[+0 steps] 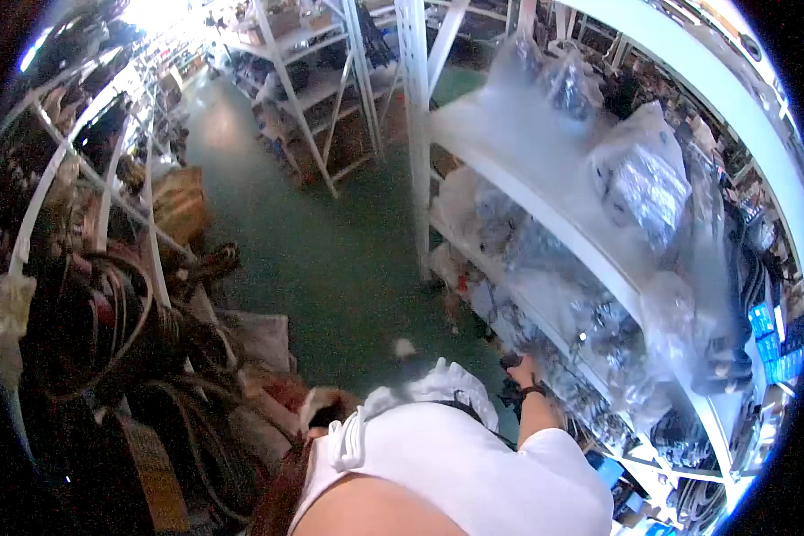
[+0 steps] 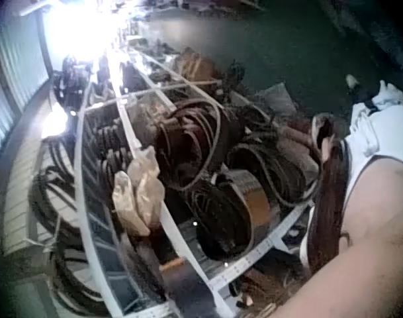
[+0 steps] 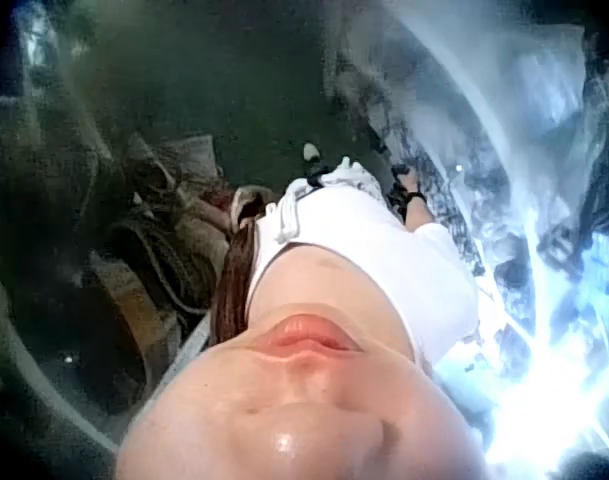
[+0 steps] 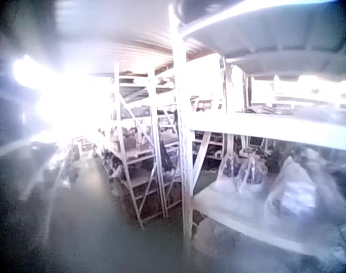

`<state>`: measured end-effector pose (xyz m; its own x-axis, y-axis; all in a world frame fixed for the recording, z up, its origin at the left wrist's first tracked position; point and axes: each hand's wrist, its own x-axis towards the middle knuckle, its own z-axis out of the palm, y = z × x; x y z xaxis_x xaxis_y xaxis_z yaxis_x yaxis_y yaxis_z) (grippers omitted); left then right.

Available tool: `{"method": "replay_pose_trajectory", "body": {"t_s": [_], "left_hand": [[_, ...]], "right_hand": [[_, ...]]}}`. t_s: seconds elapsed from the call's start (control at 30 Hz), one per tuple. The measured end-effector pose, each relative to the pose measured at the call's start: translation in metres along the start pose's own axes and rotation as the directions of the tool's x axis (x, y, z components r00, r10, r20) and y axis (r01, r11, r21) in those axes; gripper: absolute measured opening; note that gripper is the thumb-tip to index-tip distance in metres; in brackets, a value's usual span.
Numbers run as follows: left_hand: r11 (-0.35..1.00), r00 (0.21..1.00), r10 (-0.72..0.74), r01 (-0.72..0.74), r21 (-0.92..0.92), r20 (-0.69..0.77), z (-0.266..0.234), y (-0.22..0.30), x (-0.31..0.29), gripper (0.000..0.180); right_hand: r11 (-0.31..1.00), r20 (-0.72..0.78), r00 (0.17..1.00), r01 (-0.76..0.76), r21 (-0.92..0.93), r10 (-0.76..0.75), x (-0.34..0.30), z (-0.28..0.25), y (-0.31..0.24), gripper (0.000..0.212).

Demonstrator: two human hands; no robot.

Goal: The person wipes a variety of automotive components including a control unit, piping, and metal cylinders using a cloth while moving between storage shelves.

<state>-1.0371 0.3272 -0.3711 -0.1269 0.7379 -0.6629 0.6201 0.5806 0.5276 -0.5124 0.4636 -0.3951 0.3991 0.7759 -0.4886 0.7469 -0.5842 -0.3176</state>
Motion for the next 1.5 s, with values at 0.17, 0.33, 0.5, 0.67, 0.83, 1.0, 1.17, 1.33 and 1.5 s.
{"method": "replay_pose_trajectory", "body": {"t_s": [0.17, 0.33, 0.5, 0.67, 0.83, 1.0, 1.17, 1.33, 1.5], "left_hand": [[0.967, 0.995, 0.065, -0.083, -0.242, -0.081, -0.021, -0.067, 0.075, 0.027], [0.769, 0.980, -0.029, -0.103, -0.631, -0.195, -0.065, -0.021, 0.100, 0.026], [0.856, 0.991, -0.002, -0.066, -0.512, -0.132, -0.091, -0.012, 0.155, 0.031], [0.975, 0.994, 0.069, -0.085, -0.204, -0.088, -0.122, -0.088, 0.264, 0.038], [0.854, 0.987, 0.055, -0.124, -0.505, -0.150, -0.194, -0.115, 0.387, 0.050], [0.890, 0.989, 0.047, 0.022, -0.455, 0.140, -0.297, 0.067, 0.384, 0.063], [0.998, 0.970, 0.061, -0.057, -0.024, 0.237, -0.312, 0.168, 0.399, 0.082], [0.801, 0.668, 0.289, -0.561, 0.209, 0.686, -0.278, 0.172, 0.453, 0.086], [0.572, 0.927, 0.215, -0.374, 0.730, 0.307, -0.341, 0.213, 0.502, 0.034]], "right_hand": [[0.967, 0.031, 0.970, 0.239, 0.092, -0.243, 0.044, -0.005, -0.143, 0.053], [0.900, 0.065, 0.898, 0.436, 0.018, -0.436, 0.066, -0.026, -0.257, 0.049], [0.857, -0.049, 0.862, 0.507, 0.090, -0.505, 0.080, -0.041, -0.314, 0.047], [0.909, -0.199, 0.943, 0.314, 0.273, -0.266, 0.098, -0.024, -0.303, 0.048], [0.983, -0.201, 0.980, 0.040, 0.180, -0.003, 0.072, 0.027, -0.261, 0.044], [0.977, -0.082, 0.973, -0.215, 0.014, 0.215, 0.023, 0.036, -0.299, 0.048], [0.961, -0.040, 0.972, -0.223, 0.160, 0.233, 0.011, 0.050, -0.338, 0.044], [0.981, 0.099, 0.982, -0.172, 0.084, 0.163, 0.056, 0.086, -0.351, 0.044], [0.966, 0.201, 0.953, -0.246, 0.077, 0.227, 0.141, 0.094, -0.385, 0.042]]}}
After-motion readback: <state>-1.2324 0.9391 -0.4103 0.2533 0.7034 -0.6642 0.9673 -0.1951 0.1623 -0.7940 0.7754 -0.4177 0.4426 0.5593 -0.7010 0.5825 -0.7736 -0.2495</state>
